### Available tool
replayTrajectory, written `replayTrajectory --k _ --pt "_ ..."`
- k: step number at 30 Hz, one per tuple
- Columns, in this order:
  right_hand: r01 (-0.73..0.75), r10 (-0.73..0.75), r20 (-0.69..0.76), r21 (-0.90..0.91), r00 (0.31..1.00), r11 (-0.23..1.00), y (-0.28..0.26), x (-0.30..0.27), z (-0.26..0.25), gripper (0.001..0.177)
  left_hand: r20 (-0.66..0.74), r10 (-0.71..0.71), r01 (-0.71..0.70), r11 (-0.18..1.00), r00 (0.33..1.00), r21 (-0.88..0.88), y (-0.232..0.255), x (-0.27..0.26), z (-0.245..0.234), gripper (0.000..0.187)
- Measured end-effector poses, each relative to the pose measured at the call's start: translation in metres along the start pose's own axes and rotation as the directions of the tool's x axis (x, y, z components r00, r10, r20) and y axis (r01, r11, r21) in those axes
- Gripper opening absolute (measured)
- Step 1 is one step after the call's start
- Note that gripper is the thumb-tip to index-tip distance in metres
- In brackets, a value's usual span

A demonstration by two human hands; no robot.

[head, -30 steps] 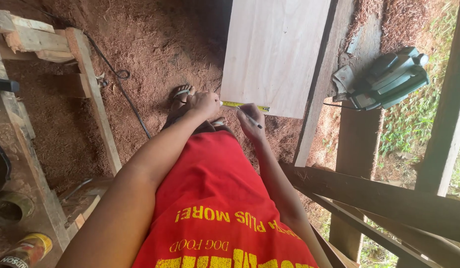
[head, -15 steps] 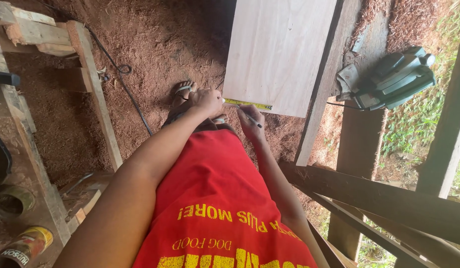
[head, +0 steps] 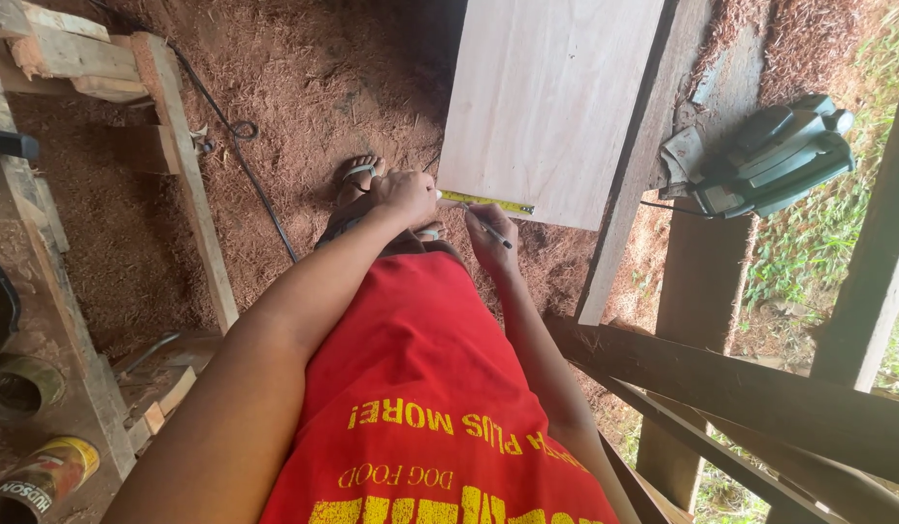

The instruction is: Measuring and marking points on a wooden board using a tape measure and a pencil.

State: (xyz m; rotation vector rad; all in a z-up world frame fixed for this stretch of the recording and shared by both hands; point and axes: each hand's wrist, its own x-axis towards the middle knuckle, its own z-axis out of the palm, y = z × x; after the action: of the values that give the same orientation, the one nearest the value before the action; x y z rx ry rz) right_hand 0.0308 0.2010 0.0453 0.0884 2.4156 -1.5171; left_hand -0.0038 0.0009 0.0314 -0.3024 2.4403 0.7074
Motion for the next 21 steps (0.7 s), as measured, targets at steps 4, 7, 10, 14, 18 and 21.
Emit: replayTrajectory --k 4,7,10,14,18,21 --pt "-0.004 0.004 0.001 -0.009 1.0 1.0 -0.002 0.0 -0.001 0.014 -0.014 0.015 -0.015 1.0 1.0 -0.006 -0.005 0.008 0.01 0.02" --pt "0.026 -0.026 0.005 -0.006 1.0 1.0 0.003 0.002 0.0 0.014 -0.022 0.023 -0.024 1.0 0.999 -0.01 -0.006 0.01 0.013 0.02" --pt "0.045 -0.045 0.011 0.0 0.999 0.999 0.004 0.002 0.0 0.013 -0.016 0.014 -0.014 1.0 1.0 -0.01 -0.005 0.008 0.008 0.02" --pt "0.036 -0.036 -0.006 0.013 0.999 0.999 0.003 0.0 0.001 0.014 -0.012 0.016 -0.016 1.0 1.0 -0.022 -0.006 0.008 0.01 0.02" --pt "0.007 -0.008 -0.028 -0.017 1.0 1.0 0.001 0.001 0.004 0.015 -0.019 0.045 -0.046 0.999 0.999 -0.025 -0.019 0.024 0.034 0.021" --pt "0.005 -0.008 -0.044 -0.066 0.999 0.998 -0.006 0.0 0.004 0.014 -0.04 0.055 -0.055 0.998 0.998 -0.004 -0.006 0.009 0.011 0.021"
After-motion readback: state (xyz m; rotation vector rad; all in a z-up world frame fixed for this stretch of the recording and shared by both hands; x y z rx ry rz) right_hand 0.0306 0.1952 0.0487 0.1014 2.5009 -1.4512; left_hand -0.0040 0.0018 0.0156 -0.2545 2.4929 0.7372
